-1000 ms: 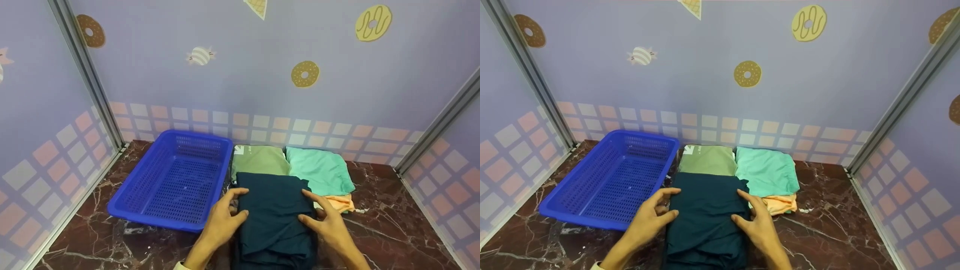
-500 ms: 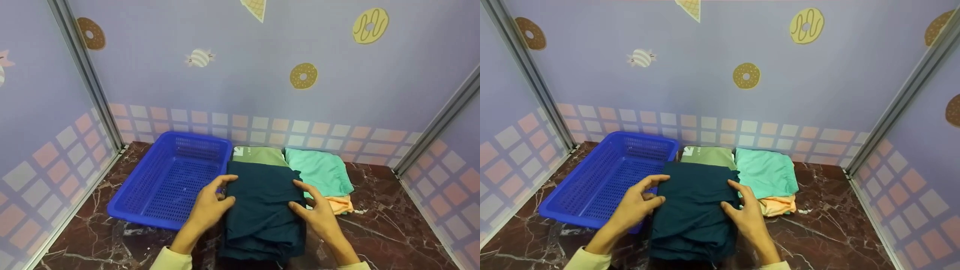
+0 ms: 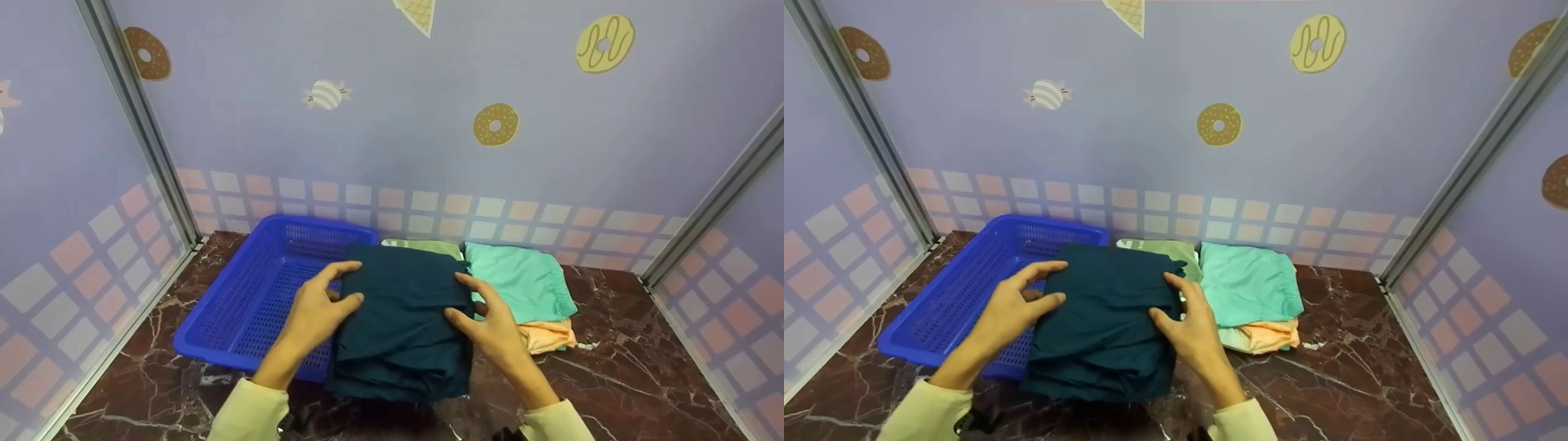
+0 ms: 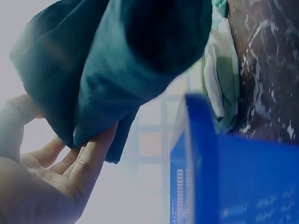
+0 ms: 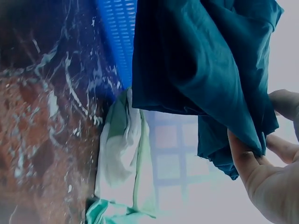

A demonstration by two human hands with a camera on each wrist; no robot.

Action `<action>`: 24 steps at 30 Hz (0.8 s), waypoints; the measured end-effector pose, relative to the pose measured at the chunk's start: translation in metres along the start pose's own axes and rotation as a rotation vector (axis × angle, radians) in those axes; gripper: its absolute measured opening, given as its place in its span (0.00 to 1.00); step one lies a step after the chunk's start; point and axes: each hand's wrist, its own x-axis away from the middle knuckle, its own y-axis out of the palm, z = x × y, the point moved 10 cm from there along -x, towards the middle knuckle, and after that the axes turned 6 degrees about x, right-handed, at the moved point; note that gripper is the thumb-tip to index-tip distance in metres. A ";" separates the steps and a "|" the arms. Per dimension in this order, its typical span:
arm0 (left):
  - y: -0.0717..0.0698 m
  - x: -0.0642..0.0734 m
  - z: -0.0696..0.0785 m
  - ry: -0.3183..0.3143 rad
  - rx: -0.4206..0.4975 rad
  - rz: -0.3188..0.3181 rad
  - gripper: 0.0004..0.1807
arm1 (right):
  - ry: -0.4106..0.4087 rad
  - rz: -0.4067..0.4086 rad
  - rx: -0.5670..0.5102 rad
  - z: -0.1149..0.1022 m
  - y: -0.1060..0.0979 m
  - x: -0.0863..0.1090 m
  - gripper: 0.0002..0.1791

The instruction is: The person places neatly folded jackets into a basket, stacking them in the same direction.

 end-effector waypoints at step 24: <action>-0.039 -0.015 -0.001 0.006 0.023 -0.006 0.25 | -0.127 -0.041 -0.020 -0.028 0.037 -0.023 0.33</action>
